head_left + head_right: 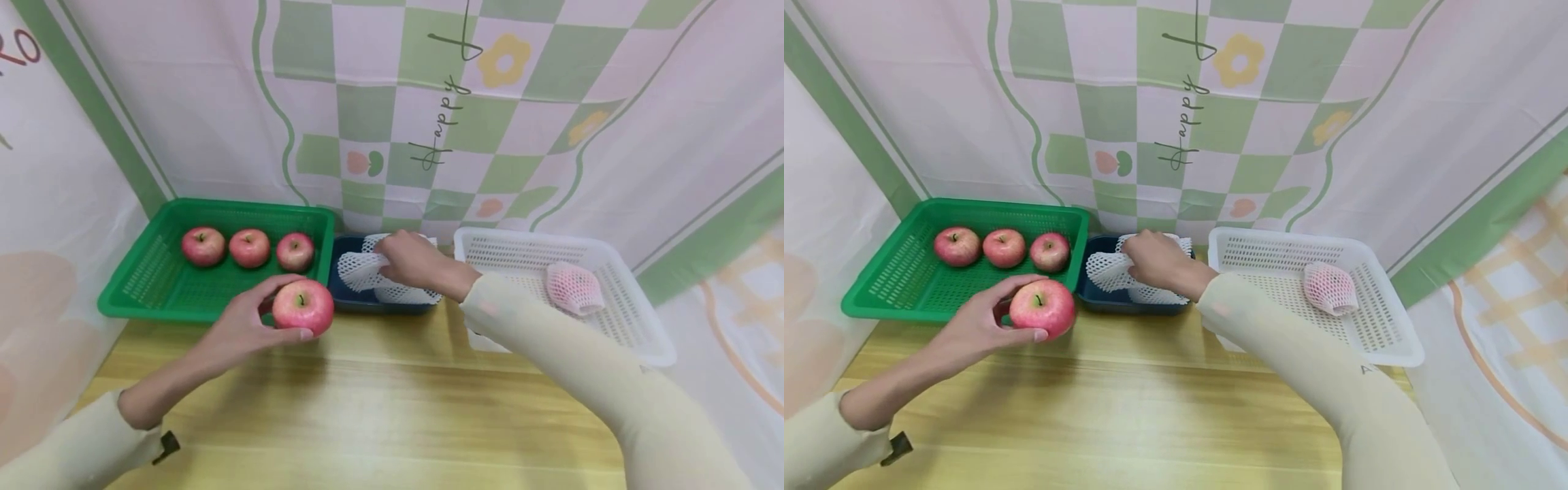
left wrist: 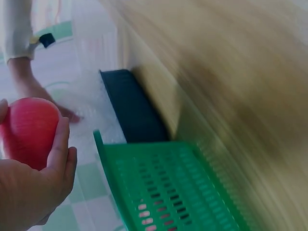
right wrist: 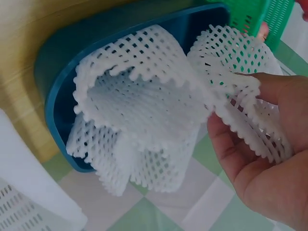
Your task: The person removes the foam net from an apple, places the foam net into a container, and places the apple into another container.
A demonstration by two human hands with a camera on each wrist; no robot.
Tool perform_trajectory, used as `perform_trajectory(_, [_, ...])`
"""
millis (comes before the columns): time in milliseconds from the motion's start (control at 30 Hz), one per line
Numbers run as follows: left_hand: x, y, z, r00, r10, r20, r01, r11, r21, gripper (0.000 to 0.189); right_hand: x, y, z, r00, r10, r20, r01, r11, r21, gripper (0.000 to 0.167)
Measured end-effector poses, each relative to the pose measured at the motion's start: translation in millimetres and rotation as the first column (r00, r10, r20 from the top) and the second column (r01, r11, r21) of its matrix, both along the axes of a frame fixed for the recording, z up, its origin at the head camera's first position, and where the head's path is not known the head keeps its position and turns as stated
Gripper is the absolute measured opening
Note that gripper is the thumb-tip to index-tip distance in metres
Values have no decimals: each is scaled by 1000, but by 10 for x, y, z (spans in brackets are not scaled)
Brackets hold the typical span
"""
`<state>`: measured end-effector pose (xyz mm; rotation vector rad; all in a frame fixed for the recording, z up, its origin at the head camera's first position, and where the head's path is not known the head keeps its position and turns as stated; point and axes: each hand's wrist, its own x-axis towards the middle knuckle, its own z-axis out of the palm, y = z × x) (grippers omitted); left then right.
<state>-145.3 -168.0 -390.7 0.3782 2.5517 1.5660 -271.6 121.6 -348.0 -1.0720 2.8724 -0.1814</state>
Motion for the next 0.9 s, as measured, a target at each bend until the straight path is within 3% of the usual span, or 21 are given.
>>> perform_trajectory(267, [-114,-206,94,997,80,17,-80,996,-26,76,-25,-56,-142,1000,-19,6,19,998,57,17])
perform_trajectory(500, [-245,-413,128,987,130,91,-128,991,-31,94,-55,-104,-200,998,-59,23,57,995,86,20])
perform_trajectory(633, [-337,-506,103,984,129,125,-139,987,78,91,-86,-136,-235,997,-77,12,75,992,101,24])
perform_trajectory(767, [-437,-597,62,976,132,173,-169,961,220,85,-120,-162,-247,995,-94,-31,96,991,92,28])
perform_trajectory(900, [-521,-722,25,968,160,193,-207,945,253,77,-147,-184,-223,994,-104,-42,105,994,19,26])
